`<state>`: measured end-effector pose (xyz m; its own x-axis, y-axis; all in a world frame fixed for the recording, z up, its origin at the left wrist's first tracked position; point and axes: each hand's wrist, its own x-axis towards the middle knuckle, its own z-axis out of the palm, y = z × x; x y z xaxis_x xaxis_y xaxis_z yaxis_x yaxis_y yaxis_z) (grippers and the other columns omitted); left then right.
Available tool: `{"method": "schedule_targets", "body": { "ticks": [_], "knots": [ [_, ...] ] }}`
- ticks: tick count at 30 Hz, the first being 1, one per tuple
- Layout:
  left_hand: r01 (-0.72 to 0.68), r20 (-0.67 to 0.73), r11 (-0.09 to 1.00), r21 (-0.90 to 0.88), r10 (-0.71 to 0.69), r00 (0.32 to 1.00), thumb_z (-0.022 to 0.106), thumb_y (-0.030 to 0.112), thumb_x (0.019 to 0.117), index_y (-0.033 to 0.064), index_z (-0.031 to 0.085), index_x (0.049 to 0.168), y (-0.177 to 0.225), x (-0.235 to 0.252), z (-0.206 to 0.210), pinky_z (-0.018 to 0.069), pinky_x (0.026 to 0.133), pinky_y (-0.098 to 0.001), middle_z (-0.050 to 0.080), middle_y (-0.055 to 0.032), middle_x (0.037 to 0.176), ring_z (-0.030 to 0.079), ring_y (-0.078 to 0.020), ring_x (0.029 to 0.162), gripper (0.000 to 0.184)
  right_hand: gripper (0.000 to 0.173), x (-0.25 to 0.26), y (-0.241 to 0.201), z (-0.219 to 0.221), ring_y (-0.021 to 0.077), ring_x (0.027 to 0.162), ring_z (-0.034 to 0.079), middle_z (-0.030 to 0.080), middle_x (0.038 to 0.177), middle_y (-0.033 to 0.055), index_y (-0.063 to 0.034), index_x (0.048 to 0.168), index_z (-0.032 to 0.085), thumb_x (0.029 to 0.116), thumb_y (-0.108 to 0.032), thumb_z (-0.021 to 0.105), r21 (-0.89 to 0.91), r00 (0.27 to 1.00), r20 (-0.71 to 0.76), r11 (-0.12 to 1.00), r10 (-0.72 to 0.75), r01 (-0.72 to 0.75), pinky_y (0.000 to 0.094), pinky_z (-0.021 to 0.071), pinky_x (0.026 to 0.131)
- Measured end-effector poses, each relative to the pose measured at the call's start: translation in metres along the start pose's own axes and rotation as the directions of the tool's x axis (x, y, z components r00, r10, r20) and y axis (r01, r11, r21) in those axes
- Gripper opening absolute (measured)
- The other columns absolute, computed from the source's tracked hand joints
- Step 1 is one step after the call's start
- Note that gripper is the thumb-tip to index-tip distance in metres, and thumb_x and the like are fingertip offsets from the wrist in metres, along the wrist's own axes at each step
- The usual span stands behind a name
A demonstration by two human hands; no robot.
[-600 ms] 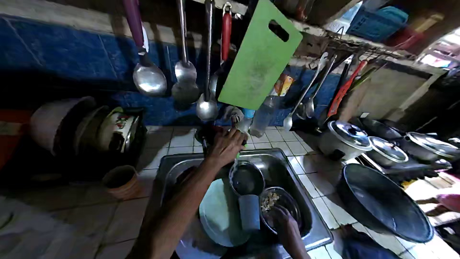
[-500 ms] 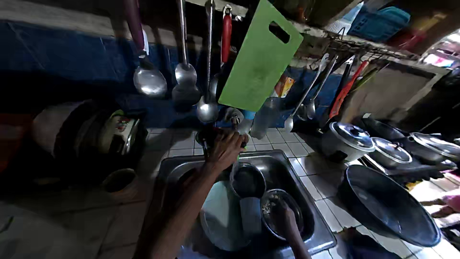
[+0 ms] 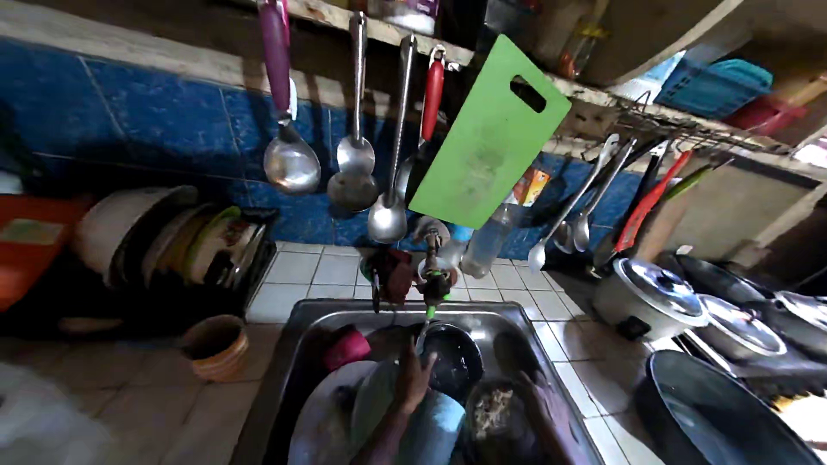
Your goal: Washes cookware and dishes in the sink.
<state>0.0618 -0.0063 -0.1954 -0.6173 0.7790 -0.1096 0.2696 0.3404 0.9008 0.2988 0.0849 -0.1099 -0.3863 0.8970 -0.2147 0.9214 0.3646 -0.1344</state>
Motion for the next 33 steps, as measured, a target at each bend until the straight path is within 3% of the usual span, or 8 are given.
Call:
{"method": "schedule_targets", "body": {
  "ticks": [7,10,13,19,22,25,29,33],
  "knots": [
    [0.102,0.147,0.992,0.076,-0.112,0.983,0.067,-0.001,0.0894,-0.0081,0.013,0.159,0.014,-0.022,0.000,0.0328,0.121,-0.0468,0.032,-0.0301,0.160,0.038,-0.0385,0.147,0.088,0.037,-0.019,-0.050,-0.047,0.0520,0.104,0.067,0.064,0.124,0.0313,-0.0044,0.132,0.067,0.0961,-0.001,0.061,-0.050,0.827,-0.531,0.982,-0.182,0.184,0.0625,0.0563,0.078],
    [0.119,0.285,0.991,0.068,-0.133,0.949,0.054,0.014,0.1049,-0.0077,0.025,0.157,0.011,-0.032,-0.015,0.0348,0.119,-0.0500,0.042,-0.0309,0.153,0.045,-0.0396,0.142,0.063,0.045,-0.009,-0.073,-0.048,0.0505,0.111,0.065,0.057,0.138,0.0298,-0.0046,0.148,0.050,0.1043,-0.015,0.054,0.164,0.962,-0.271,0.986,0.042,0.003,0.0637,0.0519,0.092],
    [0.175,0.184,0.970,-0.167,-0.144,0.972,0.033,0.034,0.1129,-0.0078,0.054,0.139,0.011,-0.033,-0.043,0.0456,0.104,-0.0551,0.059,-0.0327,0.132,0.060,-0.0425,0.120,0.054,0.048,0.000,-0.088,-0.020,0.0485,0.116,0.064,0.064,0.127,0.0312,0.0019,0.145,0.048,0.1034,-0.019,0.059,0.444,0.990,-0.078,0.893,0.121,-0.074,0.0626,0.0483,0.100],
    [0.465,0.312,0.729,-0.502,-0.349,0.884,0.054,0.043,0.1058,0.0072,0.034,0.155,0.037,-0.040,-0.082,0.0465,0.100,-0.0649,0.042,-0.0272,0.152,0.048,-0.0457,0.134,0.064,0.053,0.001,-0.111,0.050,0.0419,0.102,0.067,0.059,0.128,0.0326,0.0027,0.149,0.038,0.1013,-0.007,0.059,0.881,0.986,0.142,0.443,0.085,-0.165,0.0564,0.0568,0.084],
    [0.419,0.305,0.741,-0.524,-0.295,0.905,0.047,0.043,0.1082,0.0086,0.037,0.154,0.044,-0.040,-0.081,0.0485,0.095,-0.0659,0.045,-0.0257,0.149,0.051,-0.0447,0.130,0.058,0.054,-0.005,-0.109,0.041,0.0415,0.112,0.066,0.060,0.130,0.0314,0.0047,0.147,0.043,0.1013,-0.015,0.063,0.715,0.989,0.113,0.682,0.100,-0.150,0.0545,0.0545,0.094],
    [0.369,0.322,0.806,-0.463,-0.234,0.917,0.038,0.048,0.1097,0.0064,0.044,0.150,0.050,-0.035,-0.071,0.0502,0.092,-0.0633,0.050,-0.0262,0.144,0.056,-0.0429,0.123,0.058,0.054,-0.013,-0.111,0.029,0.0519,0.139,0.044,0.040,0.154,0.0341,0.0051,0.149,0.046,0.1001,-0.014,0.059,0.234,0.984,-0.173,0.969,-0.041,0.082,0.0628,0.0387,0.111],
    [0.324,0.341,0.868,-0.375,-0.196,0.919,0.034,0.051,0.1097,0.0056,0.041,0.153,0.062,-0.020,-0.053,0.0449,0.098,-0.0657,0.044,-0.0282,0.151,0.050,-0.0457,0.131,0.063,0.042,0.012,-0.131,0.013,0.0453,0.141,0.044,0.049,0.150,0.0253,-0.0062,0.137,0.064,0.0986,-0.023,0.063,0.274,0.947,-0.193,0.912,-0.258,0.305,0.0596,0.0363,0.115],
    [0.132,0.254,0.990,-0.042,-0.118,0.960,0.036,0.039,0.1119,0.0020,0.043,0.151,0.089,-0.001,-0.058,0.0432,0.105,-0.0594,0.053,-0.0282,0.143,0.054,-0.0419,0.129,0.055,0.030,0.052,-0.144,-0.013,0.0418,0.121,0.062,0.065,0.129,0.0268,0.0021,0.127,0.067,0.1034,-0.008,0.051,0.534,0.960,-0.269,0.818,-0.078,0.216,0.0546,0.0473,0.106]
  ]
}}
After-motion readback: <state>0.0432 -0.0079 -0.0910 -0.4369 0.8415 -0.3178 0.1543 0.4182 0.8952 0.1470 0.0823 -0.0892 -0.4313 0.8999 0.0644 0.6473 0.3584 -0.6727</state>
